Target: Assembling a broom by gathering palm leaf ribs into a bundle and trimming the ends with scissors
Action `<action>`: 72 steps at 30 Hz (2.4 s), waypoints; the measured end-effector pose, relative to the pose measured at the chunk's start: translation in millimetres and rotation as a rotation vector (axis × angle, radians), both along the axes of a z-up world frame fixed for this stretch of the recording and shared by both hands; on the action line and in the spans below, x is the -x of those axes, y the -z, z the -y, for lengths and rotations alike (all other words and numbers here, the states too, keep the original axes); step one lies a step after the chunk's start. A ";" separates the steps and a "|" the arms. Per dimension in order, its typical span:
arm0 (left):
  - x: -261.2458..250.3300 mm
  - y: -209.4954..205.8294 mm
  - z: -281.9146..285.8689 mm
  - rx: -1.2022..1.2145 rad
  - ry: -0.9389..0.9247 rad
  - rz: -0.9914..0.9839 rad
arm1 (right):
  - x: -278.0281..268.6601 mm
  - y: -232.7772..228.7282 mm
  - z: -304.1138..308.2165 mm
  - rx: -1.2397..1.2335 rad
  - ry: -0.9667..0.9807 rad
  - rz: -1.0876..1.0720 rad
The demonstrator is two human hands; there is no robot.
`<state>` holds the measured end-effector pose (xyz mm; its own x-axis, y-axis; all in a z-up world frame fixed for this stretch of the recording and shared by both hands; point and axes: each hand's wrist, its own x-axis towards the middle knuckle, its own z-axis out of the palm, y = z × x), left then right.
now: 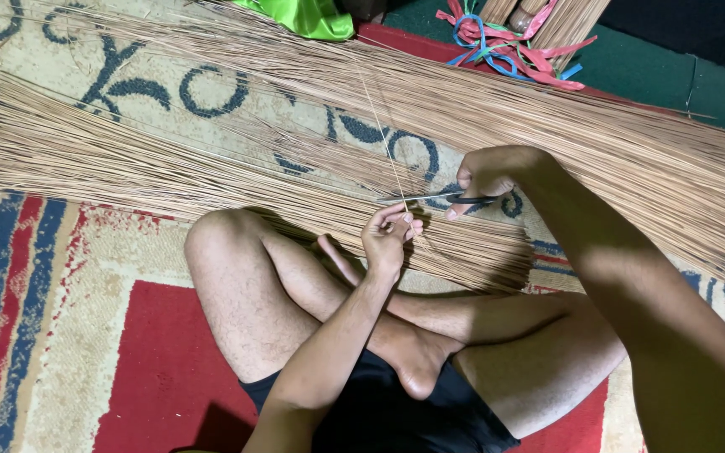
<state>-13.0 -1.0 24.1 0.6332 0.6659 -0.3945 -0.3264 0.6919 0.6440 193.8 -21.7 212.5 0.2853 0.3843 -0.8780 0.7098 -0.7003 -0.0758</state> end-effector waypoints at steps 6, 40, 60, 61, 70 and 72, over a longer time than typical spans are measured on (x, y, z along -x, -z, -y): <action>0.8 8.3 1.2 0.021 -0.023 -0.005 | 1.9 -7.2 -8.3 -0.023 0.005 0.010; -32.2 -5.2 -62.9 0.134 -0.128 0.031 | 67.2 67.4 125.5 -0.859 0.574 -0.184; 10.2 -188.3 -40.2 -2.160 0.962 -0.772 | 108.0 56.6 104.2 -0.978 0.261 0.251; 0.2 -147.2 -44.4 -2.162 0.956 -0.772 | 109.5 56.0 102.9 -0.980 0.258 0.254; 15.9 -82.1 -129.9 -2.022 1.155 -0.839 | 102.6 60.2 172.6 -0.954 0.244 0.296; 22.6 -75.2 -159.3 -1.998 1.142 -0.936 | 84.2 85.9 198.4 -0.948 0.235 0.346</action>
<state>-35.6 158.3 99.3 0.9514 0.1243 -0.2819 0.1717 -0.9737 0.1500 109.6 -220.1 126.6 0.6216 0.7769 -0.1003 0.6506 -0.5833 -0.4863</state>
